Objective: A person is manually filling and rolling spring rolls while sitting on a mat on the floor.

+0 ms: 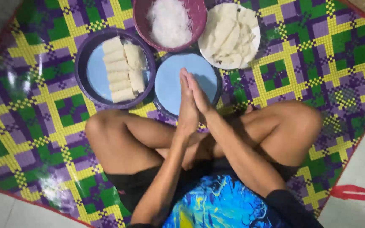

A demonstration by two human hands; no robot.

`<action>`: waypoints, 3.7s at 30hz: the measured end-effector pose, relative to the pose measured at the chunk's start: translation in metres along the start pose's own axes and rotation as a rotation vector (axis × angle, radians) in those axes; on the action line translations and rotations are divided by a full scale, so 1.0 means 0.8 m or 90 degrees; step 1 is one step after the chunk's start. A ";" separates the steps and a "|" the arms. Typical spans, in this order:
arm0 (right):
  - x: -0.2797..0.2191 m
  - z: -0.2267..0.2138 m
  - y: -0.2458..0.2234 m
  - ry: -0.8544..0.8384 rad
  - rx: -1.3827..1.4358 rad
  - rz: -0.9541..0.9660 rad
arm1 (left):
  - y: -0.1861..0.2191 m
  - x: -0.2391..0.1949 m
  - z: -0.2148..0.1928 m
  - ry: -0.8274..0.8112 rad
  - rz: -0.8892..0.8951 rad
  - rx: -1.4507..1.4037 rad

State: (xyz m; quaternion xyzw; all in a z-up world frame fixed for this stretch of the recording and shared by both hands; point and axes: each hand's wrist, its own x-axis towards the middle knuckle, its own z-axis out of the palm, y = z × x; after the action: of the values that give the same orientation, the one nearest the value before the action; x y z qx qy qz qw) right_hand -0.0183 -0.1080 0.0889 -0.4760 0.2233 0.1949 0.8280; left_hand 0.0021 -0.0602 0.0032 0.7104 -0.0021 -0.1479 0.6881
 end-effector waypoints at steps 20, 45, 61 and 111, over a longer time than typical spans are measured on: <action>0.053 -0.094 0.103 0.024 0.073 -0.015 | -0.034 0.005 -0.007 0.075 0.161 0.307; 0.083 -0.148 0.020 0.120 -0.543 -0.245 | 0.017 0.001 -0.153 0.151 0.182 0.297; 0.104 -0.095 0.049 -0.009 -0.893 -0.561 | 0.019 -0.025 -0.149 0.260 0.120 0.221; 0.107 -0.279 -0.019 0.281 -0.514 -0.210 | -0.114 0.058 0.077 -0.130 0.495 0.735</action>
State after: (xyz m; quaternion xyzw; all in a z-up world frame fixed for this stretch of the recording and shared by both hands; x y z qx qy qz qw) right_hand 0.0191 -0.3012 -0.0474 -0.8180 0.2218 0.0269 0.5300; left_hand 0.0151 -0.1253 -0.0963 0.8922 -0.3989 0.0678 0.2007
